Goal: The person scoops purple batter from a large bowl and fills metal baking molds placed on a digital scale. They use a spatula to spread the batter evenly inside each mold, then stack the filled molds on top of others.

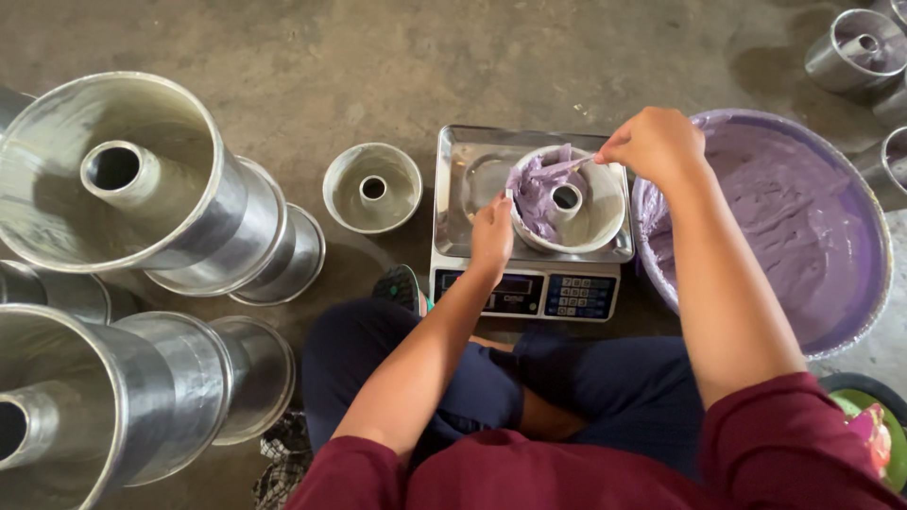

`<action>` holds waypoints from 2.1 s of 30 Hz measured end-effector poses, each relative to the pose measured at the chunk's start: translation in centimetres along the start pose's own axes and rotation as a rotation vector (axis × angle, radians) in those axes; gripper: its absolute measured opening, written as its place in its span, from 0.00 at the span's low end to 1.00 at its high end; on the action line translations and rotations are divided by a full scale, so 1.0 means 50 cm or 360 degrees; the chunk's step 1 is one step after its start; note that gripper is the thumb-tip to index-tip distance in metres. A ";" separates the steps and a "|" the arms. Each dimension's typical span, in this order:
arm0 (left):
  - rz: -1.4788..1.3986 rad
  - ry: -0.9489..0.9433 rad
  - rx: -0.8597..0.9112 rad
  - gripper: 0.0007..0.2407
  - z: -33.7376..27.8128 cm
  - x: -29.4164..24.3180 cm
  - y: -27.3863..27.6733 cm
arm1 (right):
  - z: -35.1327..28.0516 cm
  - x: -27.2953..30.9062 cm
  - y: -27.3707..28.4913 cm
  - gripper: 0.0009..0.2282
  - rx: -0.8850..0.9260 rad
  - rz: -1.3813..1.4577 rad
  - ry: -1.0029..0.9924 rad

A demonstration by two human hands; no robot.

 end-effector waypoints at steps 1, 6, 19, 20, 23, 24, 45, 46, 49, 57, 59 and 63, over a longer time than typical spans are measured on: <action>0.0246 0.0058 0.0004 0.23 0.002 -0.004 -0.003 | -0.004 -0.004 0.002 0.09 -0.0021 0.0048 -0.0009; 0.1217 -0.0075 0.0043 0.30 0.005 -0.069 -0.019 | -0.043 -0.050 0.020 0.12 -0.0207 0.0250 -0.0104; 0.2412 -0.1000 0.0974 0.44 0.054 -0.235 0.023 | -0.107 -0.070 0.022 0.14 -0.0338 0.0367 -0.0076; 0.2481 -0.1084 0.1047 0.45 0.054 -0.240 0.030 | -0.107 -0.066 0.020 0.14 -0.0360 0.0343 -0.0020; 0.2581 -0.1389 0.1100 0.46 0.039 -0.250 0.067 | -0.100 -0.050 0.006 0.15 -0.0348 0.0235 0.0062; 0.2593 -0.1500 0.1086 0.46 0.031 -0.250 0.080 | -0.092 -0.043 -0.001 0.15 -0.0298 0.0171 0.0033; -0.0365 0.0535 0.0046 0.18 0.039 0.000 0.009 | -0.016 0.115 -0.058 0.10 -0.0201 -0.0649 0.0903; -0.0355 0.0517 0.0062 0.19 0.035 -0.008 0.009 | -0.007 0.115 -0.054 0.10 -0.0201 -0.0640 0.0835; -0.0484 0.0527 0.0060 0.21 0.015 -0.017 -0.006 | 0.019 0.112 -0.046 0.09 -0.0198 -0.0637 0.0613; -0.0563 0.0493 -0.0002 0.22 0.002 -0.009 -0.013 | 0.057 0.122 -0.051 0.10 -0.0056 -0.0584 0.0452; -0.0547 0.0503 0.0002 0.22 -0.008 -0.001 -0.018 | 0.066 0.109 -0.054 0.10 -0.0096 -0.0588 0.0358; -0.0487 0.0529 0.0010 0.21 -0.004 -0.006 -0.024 | 0.083 0.121 -0.027 0.14 -0.0103 -0.0721 0.0345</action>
Point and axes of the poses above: each hand's wrist, its own z-axis towards the middle knuckle, its own y-axis out of the back of the hand, x = y × z, the point moved 3 cm from there along z, towards the middle knuckle, and after that the axes turned 5 degrees about -y, right-handed, at the moved point
